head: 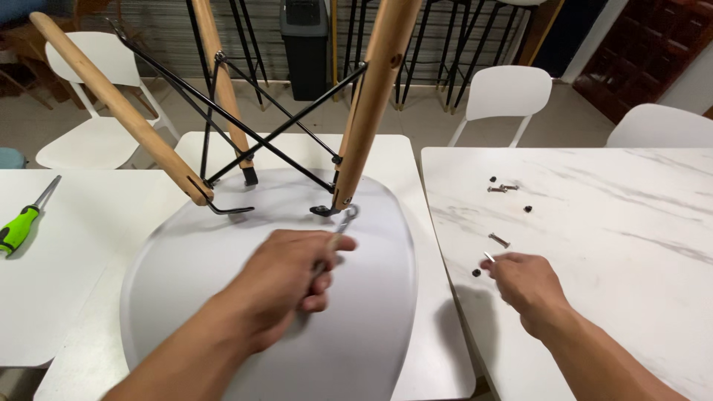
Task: The person assembles a chair by attaching wooden legs to a metal frame using a wrench and bolts. They tighten the bolts at multiple joints to secure the legs in place.
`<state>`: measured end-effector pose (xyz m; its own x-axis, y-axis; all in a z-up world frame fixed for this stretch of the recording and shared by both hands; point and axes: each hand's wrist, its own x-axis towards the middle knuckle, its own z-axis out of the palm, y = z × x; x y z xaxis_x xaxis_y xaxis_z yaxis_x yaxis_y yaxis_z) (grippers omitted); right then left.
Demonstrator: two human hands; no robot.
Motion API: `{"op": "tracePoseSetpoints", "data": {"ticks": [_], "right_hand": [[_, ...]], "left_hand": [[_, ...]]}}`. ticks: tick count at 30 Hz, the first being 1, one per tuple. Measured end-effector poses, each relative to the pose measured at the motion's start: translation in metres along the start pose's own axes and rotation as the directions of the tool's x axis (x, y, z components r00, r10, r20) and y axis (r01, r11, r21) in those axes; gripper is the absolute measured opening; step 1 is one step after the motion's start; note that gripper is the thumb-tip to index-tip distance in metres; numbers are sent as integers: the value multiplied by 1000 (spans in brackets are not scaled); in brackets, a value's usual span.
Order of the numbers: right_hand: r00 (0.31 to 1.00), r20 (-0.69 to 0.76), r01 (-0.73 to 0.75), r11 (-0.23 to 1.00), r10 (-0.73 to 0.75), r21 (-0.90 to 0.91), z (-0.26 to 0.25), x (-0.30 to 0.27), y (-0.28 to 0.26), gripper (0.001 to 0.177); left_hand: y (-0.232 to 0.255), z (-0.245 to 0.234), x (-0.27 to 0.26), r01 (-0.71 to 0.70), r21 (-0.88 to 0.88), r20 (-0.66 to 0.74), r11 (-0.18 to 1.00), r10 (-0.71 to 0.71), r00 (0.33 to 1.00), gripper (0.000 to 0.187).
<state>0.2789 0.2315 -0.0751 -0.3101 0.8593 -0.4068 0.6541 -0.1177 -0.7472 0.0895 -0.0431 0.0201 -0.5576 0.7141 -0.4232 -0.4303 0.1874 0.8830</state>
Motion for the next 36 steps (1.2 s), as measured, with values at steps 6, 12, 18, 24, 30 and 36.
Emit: {"op": "tracePoseSetpoints", "data": {"ticks": [6, 12, 18, 24, 30, 36], "right_hand": [[984, 151, 82, 993, -95, 90, 21, -60, -79, 29], [965, 225, 171, 976, -137, -138, 35, -115, -138, 32], [963, 227, 189, 965, -146, -181, 39, -119, -141, 31], [940, 297, 214, 969, -170, -124, 41, -108, -130, 29], [908, 354, 273, 957, -224, -96, 47, -107, -135, 32], [896, 375, 322, 930, -239, -176, 56, -121, -153, 31]], "left_hand": [[28, -30, -10, 63, 309, -321, 949, 42, 946, 29], [53, -33, 5, 52, 551, -264, 833, 114, 958, 26], [56, -27, 16, 27, 718, -228, 696, 198, 953, 30], [57, -25, 13, 24, 764, -224, 645, 229, 947, 32], [68, -28, 18, -90, 813, -107, 575, 299, 948, 26], [71, -42, 30, -135, 702, -88, 700, 273, 958, 28]]}}
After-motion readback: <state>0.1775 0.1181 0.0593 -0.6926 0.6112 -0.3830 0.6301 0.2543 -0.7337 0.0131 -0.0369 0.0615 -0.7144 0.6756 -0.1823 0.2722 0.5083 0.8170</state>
